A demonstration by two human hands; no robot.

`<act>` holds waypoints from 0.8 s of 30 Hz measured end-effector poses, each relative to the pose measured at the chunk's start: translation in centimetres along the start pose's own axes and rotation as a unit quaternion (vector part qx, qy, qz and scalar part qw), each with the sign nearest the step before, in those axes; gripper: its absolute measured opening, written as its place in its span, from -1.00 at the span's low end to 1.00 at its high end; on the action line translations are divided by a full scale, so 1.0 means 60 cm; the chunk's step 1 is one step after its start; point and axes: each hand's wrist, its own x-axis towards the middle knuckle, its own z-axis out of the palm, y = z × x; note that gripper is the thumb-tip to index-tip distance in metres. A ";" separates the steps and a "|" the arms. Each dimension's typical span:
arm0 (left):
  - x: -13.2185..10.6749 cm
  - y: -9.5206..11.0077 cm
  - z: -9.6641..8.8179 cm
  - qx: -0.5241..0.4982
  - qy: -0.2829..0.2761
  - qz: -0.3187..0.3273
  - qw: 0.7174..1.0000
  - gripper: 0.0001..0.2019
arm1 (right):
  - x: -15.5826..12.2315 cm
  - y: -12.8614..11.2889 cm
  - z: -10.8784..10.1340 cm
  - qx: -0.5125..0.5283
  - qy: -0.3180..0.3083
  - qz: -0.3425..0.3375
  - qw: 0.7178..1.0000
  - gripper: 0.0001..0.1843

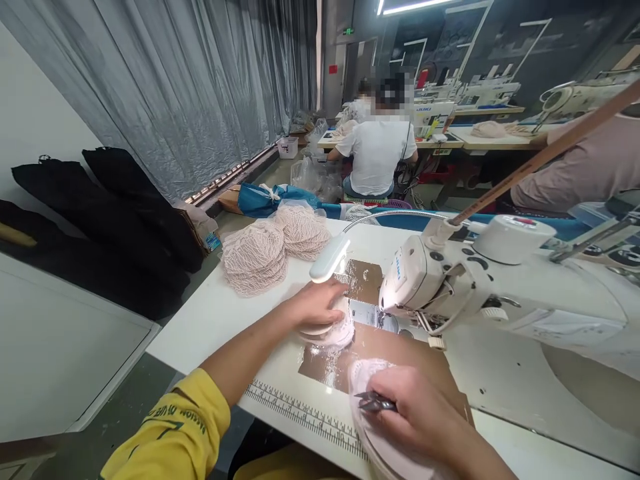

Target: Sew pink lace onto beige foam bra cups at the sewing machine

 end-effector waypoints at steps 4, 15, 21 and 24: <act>0.011 -0.004 0.014 -0.101 -0.052 -0.034 0.993 -0.80 | -0.002 0.020 -0.001 0.046 0.005 0.065 0.997 -0.67; -0.010 -0.002 0.034 -0.344 -0.081 -0.002 0.935 -0.75 | 0.030 0.015 -0.001 0.338 0.153 0.204 0.906 -0.56; -0.017 -0.014 0.024 -0.383 -0.146 0.003 0.912 -0.75 | 0.031 0.009 -0.005 0.349 0.131 0.208 0.904 -0.64; -0.023 -0.036 0.006 -0.367 -0.232 -0.013 0.901 -0.64 | 0.022 0.022 0.001 0.337 0.121 0.214 0.909 -0.64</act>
